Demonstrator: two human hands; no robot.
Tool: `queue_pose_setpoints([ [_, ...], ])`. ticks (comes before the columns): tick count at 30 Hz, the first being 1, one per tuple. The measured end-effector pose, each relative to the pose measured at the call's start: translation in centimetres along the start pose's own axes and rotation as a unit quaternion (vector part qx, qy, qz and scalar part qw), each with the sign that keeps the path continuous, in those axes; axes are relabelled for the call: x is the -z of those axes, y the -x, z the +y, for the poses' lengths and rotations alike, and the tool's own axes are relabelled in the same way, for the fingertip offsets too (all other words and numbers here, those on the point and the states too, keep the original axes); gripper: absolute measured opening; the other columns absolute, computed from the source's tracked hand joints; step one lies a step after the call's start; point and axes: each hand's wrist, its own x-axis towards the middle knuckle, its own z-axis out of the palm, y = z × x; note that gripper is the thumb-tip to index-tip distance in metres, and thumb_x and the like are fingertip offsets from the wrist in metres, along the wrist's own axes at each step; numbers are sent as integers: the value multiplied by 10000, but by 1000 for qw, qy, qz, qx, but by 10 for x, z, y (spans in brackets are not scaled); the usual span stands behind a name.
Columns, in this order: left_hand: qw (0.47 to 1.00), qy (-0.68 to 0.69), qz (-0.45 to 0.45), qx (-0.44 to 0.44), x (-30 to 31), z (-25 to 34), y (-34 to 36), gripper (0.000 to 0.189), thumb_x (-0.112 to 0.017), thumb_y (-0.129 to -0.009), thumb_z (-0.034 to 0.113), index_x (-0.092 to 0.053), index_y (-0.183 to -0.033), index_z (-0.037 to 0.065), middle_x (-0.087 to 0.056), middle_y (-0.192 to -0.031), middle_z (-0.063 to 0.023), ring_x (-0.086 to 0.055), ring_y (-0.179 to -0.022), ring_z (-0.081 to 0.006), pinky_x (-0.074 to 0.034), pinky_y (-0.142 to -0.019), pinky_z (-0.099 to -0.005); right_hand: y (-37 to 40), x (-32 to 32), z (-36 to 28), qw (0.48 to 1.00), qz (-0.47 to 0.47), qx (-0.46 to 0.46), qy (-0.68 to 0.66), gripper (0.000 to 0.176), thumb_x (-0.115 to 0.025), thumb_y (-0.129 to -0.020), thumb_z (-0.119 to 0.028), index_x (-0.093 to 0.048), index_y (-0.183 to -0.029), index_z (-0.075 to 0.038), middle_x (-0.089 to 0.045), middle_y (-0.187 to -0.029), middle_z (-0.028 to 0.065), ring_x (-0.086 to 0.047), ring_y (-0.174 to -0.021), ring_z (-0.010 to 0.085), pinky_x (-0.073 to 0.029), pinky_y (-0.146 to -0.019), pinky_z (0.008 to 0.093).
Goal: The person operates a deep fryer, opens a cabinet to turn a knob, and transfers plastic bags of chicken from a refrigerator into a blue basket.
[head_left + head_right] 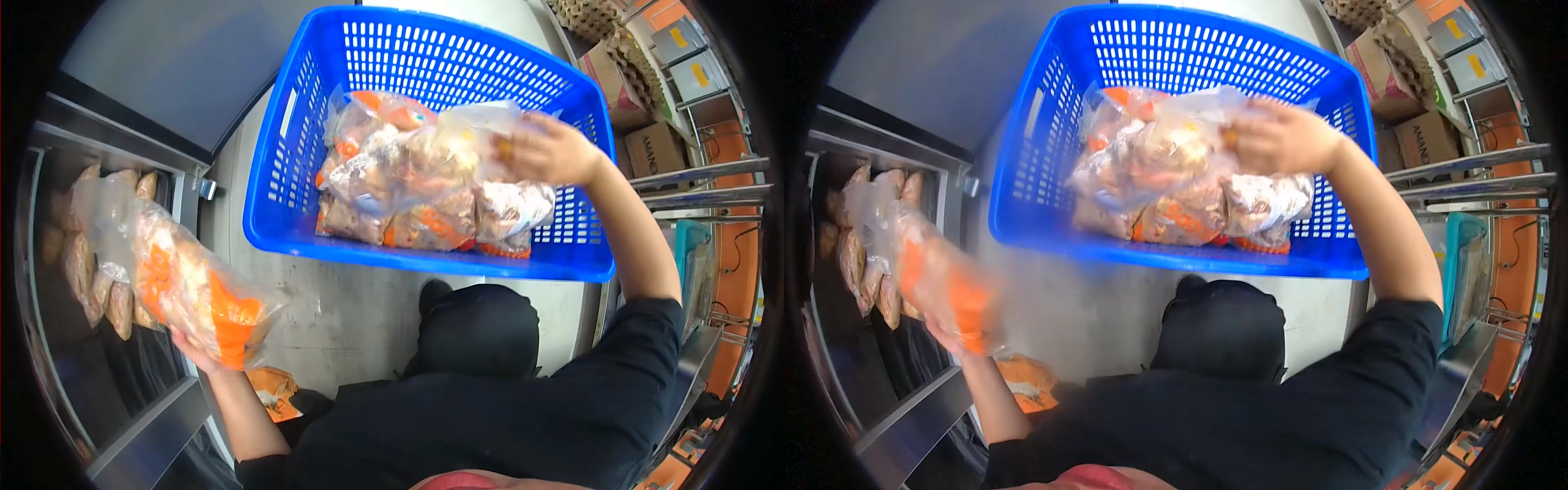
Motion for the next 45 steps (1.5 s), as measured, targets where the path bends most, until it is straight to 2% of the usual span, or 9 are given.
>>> queue_pose_setpoints([
  [6,996,52,-73,-11,24,21,28,551,-451,-859,384,-333,-1307,85,-404,-1303,-95,-409,-1176,-291,-350,-970,-429,24,-120,2,960,-40,-266,-81,166,-562,-730,-134,-629,-870,-75,-536,-1125,66,-474,-1090,204,-349,-943,367],
  [8,991,93,-91,-1,12,20,27,540,-451,-862,363,-332,-1305,79,-407,-1298,-96,-414,-1169,-286,-353,-968,-423,13,-143,-16,775,39,-507,-375,167,-525,-746,-32,-621,-879,-60,-551,-1061,80,-552,-915,208,-428,-813,353],
  [10,984,146,-107,8,2,16,22,528,-451,-865,342,-331,-1303,73,-411,-1292,-97,-419,-1163,-280,-355,-966,-416,-6,-157,-18,698,129,-540,-453,213,-484,-750,-2,-610,-909,-65,-572,-888,86,-547,-812,177,-444,-741,319],
  [17,951,273,-137,44,-33,-5,3,490,-451,-875,271,-329,-1297,52,-424,-1273,-101,-436,-1140,-262,-365,-958,-394,-35,-192,-34,666,132,-408,-611,139,-442,-662,38,-549,-726,-23,-563,-734,75,-532,-731,176,-433,-679,300],
  [36,937,303,-163,68,-26,-18,-7,501,-451,-853,262,-338,-1288,40,-452,-1241,-121,-464,-1104,-272,-388,-929,-423,-41,-203,-60,688,196,-446,-538,162,-520,-748,-64,-578,-894,-23,-590,-812,77,-545,-808,176,-454,-750,334],
  [38,911,332,-224,95,9,5,-3,519,-451,-843,288,-341,-1288,45,-454,-1241,-125,-465,-1104,-281,-391,-925,-438,-36,-208,-59,659,20,-483,-576,182,-476,-843,-66,-583,-986,-26,-569,-988,22,-515,-847,126,-426,-778,293],
  [42,967,-57,235,-76,50,29,30,564,-454,-828,376,-363,-1266,32,-474,-1223,-126,-477,-1095,-283,-405,-918,-432,-25,-202,-70,589,155,-514,-604,161,-452,-837,-113,-588,-881,-40,-525,-816,-30,-467,-783,100,-386,-712,236],
  [44,986,156,60,-7,81,34,31,548,-467,-839,364,-370,-1258,24,-487,-1213,-122,-487,-1090,-282,-407,-917,-430,-75,-144,-64,489,290,-559,-604,153,-391,-778,-26,-542,-792,-41,-510,-812,-18,-452,-745,74,-363,-707,195],
  [45,988,51,141,-25,81,30,33,547,-473,-839,364,-370,-1259,28,-487,-1214,-123,-487,-1091,-283,-406,-918,-429,-79,-130,-62,473,289,-568,-609,131,-388,-773,-24,-511,-731,-43,-516,-816,9,-465,-763,92,-373,-731,211],
])
